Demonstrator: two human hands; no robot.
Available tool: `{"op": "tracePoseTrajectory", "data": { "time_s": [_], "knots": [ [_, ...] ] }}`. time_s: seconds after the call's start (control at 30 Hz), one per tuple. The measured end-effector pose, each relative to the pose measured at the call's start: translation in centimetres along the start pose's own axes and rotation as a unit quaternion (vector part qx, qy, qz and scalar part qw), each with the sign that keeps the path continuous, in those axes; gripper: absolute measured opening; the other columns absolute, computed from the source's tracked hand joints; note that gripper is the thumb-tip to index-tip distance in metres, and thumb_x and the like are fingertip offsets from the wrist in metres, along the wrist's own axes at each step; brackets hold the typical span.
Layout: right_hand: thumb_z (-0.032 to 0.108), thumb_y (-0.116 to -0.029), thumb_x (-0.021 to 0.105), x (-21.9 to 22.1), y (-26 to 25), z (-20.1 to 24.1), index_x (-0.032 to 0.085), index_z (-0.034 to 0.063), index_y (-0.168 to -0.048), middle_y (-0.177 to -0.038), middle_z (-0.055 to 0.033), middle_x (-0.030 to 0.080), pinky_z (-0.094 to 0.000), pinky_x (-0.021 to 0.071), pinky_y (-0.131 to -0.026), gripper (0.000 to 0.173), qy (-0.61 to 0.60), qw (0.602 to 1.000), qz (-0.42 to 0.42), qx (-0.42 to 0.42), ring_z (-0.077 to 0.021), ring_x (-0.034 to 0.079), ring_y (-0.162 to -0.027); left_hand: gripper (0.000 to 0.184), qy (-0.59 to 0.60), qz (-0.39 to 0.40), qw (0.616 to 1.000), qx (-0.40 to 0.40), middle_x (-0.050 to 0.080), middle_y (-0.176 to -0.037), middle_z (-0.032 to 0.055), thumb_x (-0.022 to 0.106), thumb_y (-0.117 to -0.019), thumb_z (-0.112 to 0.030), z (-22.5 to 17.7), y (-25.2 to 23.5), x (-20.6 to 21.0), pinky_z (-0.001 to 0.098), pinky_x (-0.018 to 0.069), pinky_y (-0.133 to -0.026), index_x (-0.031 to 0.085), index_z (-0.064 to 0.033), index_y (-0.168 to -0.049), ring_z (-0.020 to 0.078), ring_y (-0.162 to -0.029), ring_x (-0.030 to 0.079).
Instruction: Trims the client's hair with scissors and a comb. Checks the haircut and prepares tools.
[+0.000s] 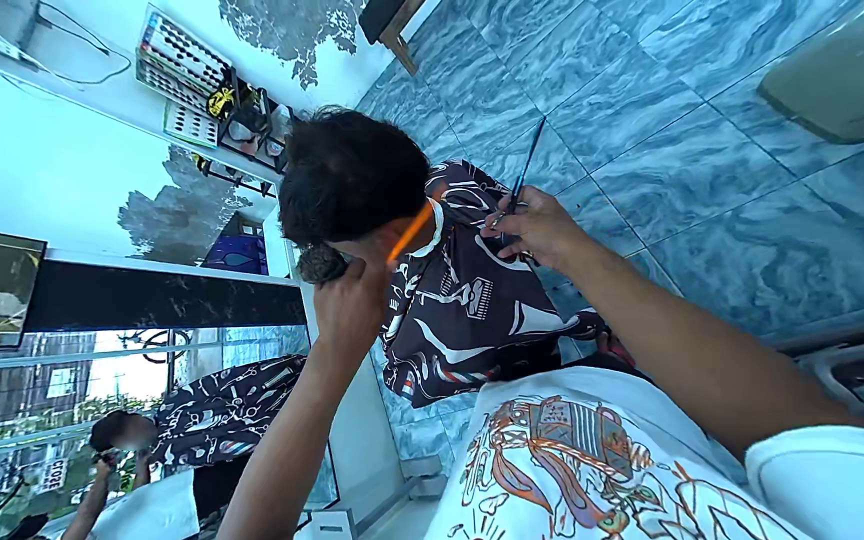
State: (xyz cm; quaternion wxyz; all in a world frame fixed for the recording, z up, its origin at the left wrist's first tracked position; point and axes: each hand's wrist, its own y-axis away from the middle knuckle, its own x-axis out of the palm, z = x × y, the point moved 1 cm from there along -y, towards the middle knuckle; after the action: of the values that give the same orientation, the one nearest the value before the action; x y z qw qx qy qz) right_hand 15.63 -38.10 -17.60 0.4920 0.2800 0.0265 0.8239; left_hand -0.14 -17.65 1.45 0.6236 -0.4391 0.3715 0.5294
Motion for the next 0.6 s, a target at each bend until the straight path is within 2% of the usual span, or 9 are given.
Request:
{"op": "tracePoseTrajectory", "data": {
  "time_s": [0.07, 0.1, 0.13, 0.2, 0.27, 0.33, 0.4, 0.43, 0.6],
  "knots": [
    [0.022, -0.0872, 0.079, 0.5, -0.9, 0.6, 0.054, 0.0059, -0.131, -0.106, -0.0118, 0.069, -0.0506, 0.0606, -0.076, 0.053, 0.148, 0.984, -0.005, -0.094, -0.0265, 0.07, -0.094, 0.042, -0.033, 0.003, 0.997, 0.074, 0.067, -0.087, 0.0135, 0.046, -0.109, -0.042, 0.8, 1.2, 0.2, 0.0515, 0.0539, -0.065, 0.073, -0.0128, -0.122, 0.0334, -0.077, 0.067],
    [0.024, -0.0883, 0.078, 0.6, -1.4, 0.9, 0.056, 0.0052, -0.13, -0.106, -0.0123, 0.068, -0.0513, 0.059, -0.084, 0.051, 0.229, 0.963, -0.008, -0.144, -0.0258, 0.069, -0.096, 0.043, -0.036, 0.003, 0.995, 0.095, 0.067, -0.091, 0.0135, 0.049, -0.1077, -0.044, 1.3, 1.6, -0.2, 0.0517, 0.0546, -0.072, 0.072, -0.0135, -0.127, 0.0331, -0.084, 0.067],
    [0.02, -0.0916, 0.073, 0.8, -1.8, 1.5, 0.059, 0.0037, -0.128, -0.106, -0.0149, 0.069, -0.0555, 0.0578, -0.087, 0.042, 0.308, 0.932, -0.014, -0.192, -0.0292, 0.07, -0.097, 0.044, -0.029, 0.007, 0.995, 0.099, 0.067, -0.096, 0.0147, 0.052, -0.1064, -0.046, 2.0, 1.8, -0.8, 0.0542, 0.053, -0.085, 0.07, -0.0137, -0.13, 0.0346, -0.094, 0.066],
    [0.005, -0.0936, 0.06, 1.7, -2.3, 2.6, 0.064, 0.0039, -0.119, -0.105, -0.0182, 0.07, -0.0622, 0.0563, -0.081, 0.026, 0.451, 0.85, -0.021, -0.272, -0.0372, 0.07, -0.096, 0.043, -0.021, 0.012, 0.995, 0.094, 0.068, -0.101, 0.0167, 0.055, -0.1047, -0.044, 3.7, 1.8, -2.0, 0.0579, 0.0507, -0.093, 0.07, -0.013, -0.13, 0.0379, -0.104, 0.065],
    [-0.003, -0.0908, 0.059, 2.6, -2.6, 3.3, 0.067, 0.0061, -0.118, -0.112, -0.019, 0.068, -0.0625, 0.0562, -0.077, 0.029, 0.546, 0.769, -0.002, -0.333, -0.0409, 0.07, -0.098, 0.039, -0.027, -0.01, 0.996, 0.087, 0.068, -0.098, 0.0173, 0.06, -0.1029, -0.04, 5.0, 1.3, -2.9, 0.0576, 0.0523, -0.089, 0.072, -0.0123, -0.127, 0.0392, -0.102, 0.066],
    [-0.002, -0.0911, 0.061, 3.5, -3.4, 3.5, 0.067, 0.0085, -0.118, -0.117, -0.0173, 0.068, -0.0595, 0.0532, -0.08, 0.029, 0.585, 0.723, 0.01, -0.367, -0.0392, 0.068, -0.105, 0.036, -0.044, -0.046, 0.994, 0.088, 0.068, -0.095, 0.0163, 0.062, -0.1019, -0.039, 5.5, 0.8, -3.4, 0.0574, 0.0506, -0.09, 0.072, -0.015, -0.127, 0.0389, -0.101, 0.066],
    [0.005, -0.0906, 0.062, 4.4, -4.3, 3.6, 0.064, 0.0089, -0.118, -0.119, -0.0164, 0.066, -0.058, 0.0517, -0.082, 0.028, 0.59, 0.71, 0.006, -0.386, -0.0378, 0.065, -0.11, 0.035, -0.06, -0.071, 0.992, 0.089, 0.067, -0.094, 0.0149, 0.062, -0.1024, -0.038, 5.3, 0.3, -3.6, 0.0622, 0.0418, -0.104, 0.071, -0.0176, -0.129, 0.0377, -0.103, 0.065],
    [0.009, -0.0905, 0.063, 4.7, -4.6, 3.7, 0.063, 0.009, -0.119, -0.119, -0.0164, 0.064, -0.0575, 0.0512, -0.082, 0.028, 0.588, 0.71, 0.005, -0.387, -0.0373, 0.064, -0.112, 0.034, -0.064, -0.083, 0.99, 0.096, 0.067, -0.093, 0.0145, 0.062, -0.1025, -0.037, 5.3, 0.1, -3.6, 0.0644, 0.0385, -0.107, 0.072, -0.0168, -0.128, 0.0374, -0.102, 0.065],
    [-0.002, -0.0886, 0.062, 5.4, -5.1, 3.3, 0.066, 0.0078, -0.118, -0.116, -0.0158, 0.069, -0.0552, 0.0555, -0.079, 0.031, 0.572, 0.721, 0.008, -0.391, -0.0362, 0.07, -0.1, 0.034, -0.087, -0.115, 0.982, 0.119, 0.066, -0.091, 0.0123, 0.063, -0.1028, -0.038, 5.2, 0.2, -3.2, 0.068, 0.032, -0.11, 0.072, -0.0184, -0.129, 0.0355, -0.101, 0.064]
  ]
}}
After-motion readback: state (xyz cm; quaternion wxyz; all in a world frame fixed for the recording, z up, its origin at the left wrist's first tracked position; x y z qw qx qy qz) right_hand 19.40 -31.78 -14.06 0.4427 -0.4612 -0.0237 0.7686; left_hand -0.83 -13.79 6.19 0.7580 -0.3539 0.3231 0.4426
